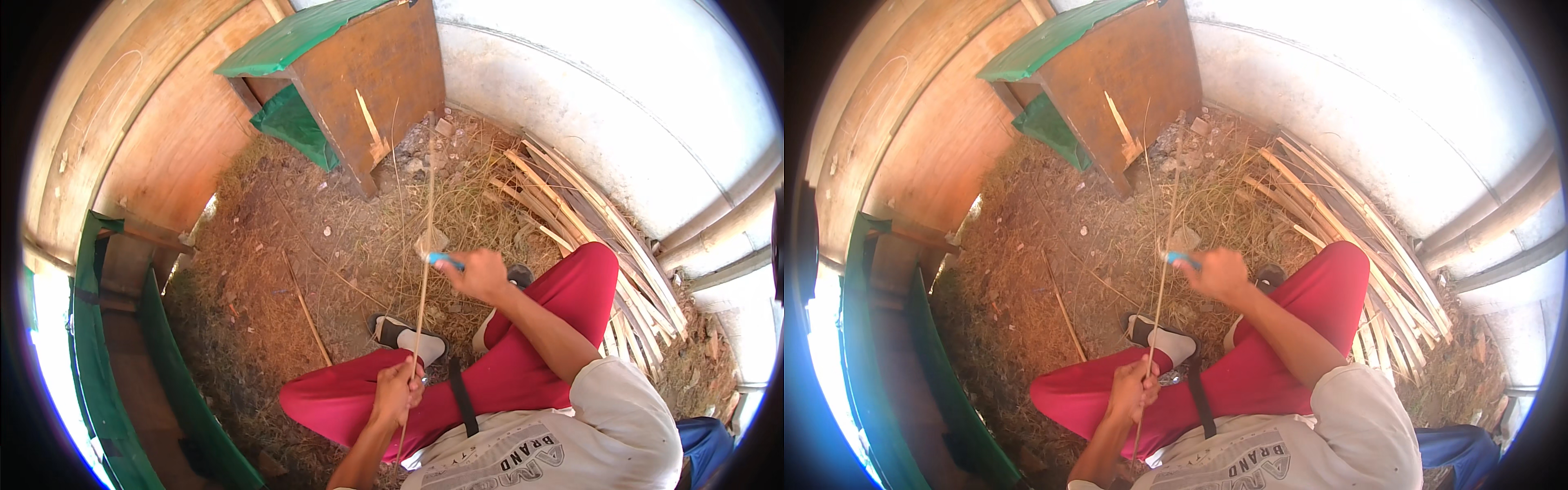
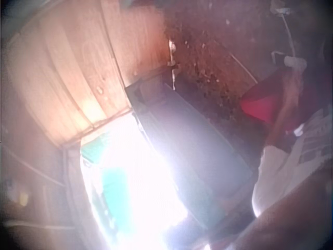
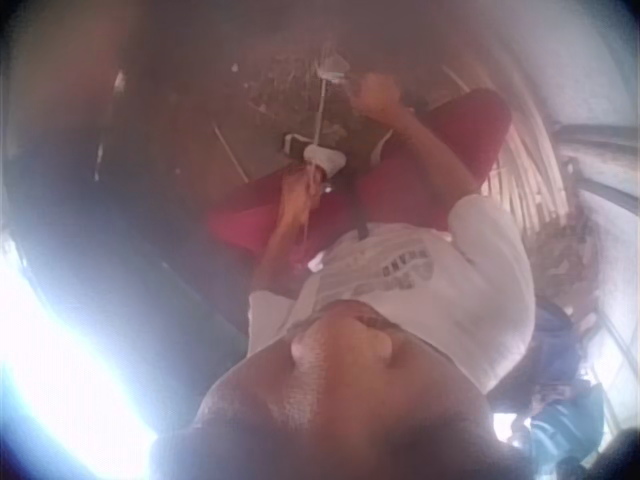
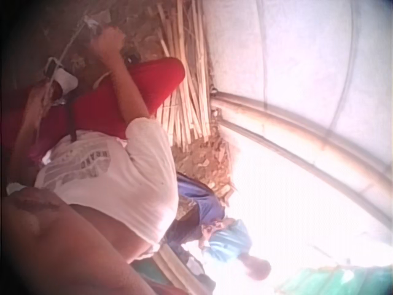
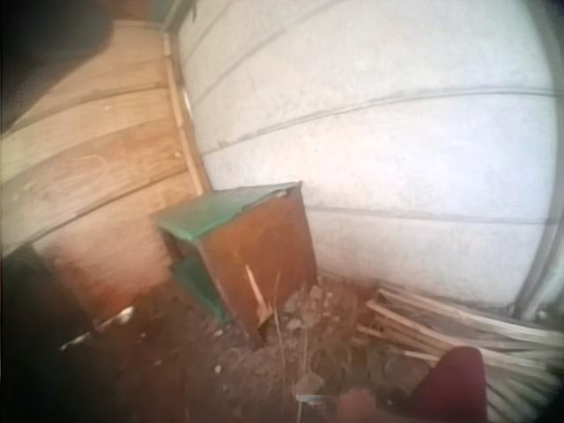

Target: The person sits on the ground and uses a utility knife to shave thin strips off a long bamboo stick. They repeatedly rotate the stick and scrape along its length, producing wood shavings that fall onto the floor.

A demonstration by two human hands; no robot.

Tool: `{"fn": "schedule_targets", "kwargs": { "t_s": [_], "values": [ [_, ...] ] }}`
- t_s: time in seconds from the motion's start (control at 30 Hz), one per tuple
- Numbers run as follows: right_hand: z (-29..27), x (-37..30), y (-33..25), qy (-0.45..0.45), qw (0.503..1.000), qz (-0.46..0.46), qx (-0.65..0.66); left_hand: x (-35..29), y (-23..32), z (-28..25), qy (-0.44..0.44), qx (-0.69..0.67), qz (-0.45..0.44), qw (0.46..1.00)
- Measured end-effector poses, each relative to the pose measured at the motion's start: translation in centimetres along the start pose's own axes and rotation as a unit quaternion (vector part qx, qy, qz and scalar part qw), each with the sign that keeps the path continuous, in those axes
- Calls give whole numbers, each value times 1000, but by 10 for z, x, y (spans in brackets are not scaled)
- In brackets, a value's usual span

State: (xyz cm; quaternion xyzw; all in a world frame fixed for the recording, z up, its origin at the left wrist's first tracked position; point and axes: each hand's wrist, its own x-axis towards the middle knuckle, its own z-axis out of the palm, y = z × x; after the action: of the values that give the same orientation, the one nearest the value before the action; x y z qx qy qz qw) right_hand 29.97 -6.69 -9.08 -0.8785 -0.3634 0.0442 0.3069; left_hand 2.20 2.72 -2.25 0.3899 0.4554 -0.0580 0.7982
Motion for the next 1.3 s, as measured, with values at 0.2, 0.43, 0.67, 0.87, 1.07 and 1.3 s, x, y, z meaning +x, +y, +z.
{"fn": "schedule_targets", "kwargs": {
  "t_s": [0.2, 0.43, 0.67, 0.87, 1.07, 1.3],
  "values": [
    [-26, 24, 19, -30, 997, 70, -8, -57, -19, -30, 8, 42, -51, 998],
    [-7, 17, 22, 7, 999, 46, -12, -90, -27, -36, 40, 60, -58, 996],
    [-18, 33, 48, 20, 982, 189, -19, -119, -50, -61, 91, 53, -68, 992],
    [-30, 38, 59, 33, 980, 193, -22, -149, -69, -81, 123, 84, -71, 986],
    [-39, 41, 66, 187, 943, 271, -49, -161, -65, -101, 157, 187, -8, 970],
    [-10, 31, 60, 55, 970, 192, 140, -129, -39, -82, 185, 137, 11, 973]
  ]
}}
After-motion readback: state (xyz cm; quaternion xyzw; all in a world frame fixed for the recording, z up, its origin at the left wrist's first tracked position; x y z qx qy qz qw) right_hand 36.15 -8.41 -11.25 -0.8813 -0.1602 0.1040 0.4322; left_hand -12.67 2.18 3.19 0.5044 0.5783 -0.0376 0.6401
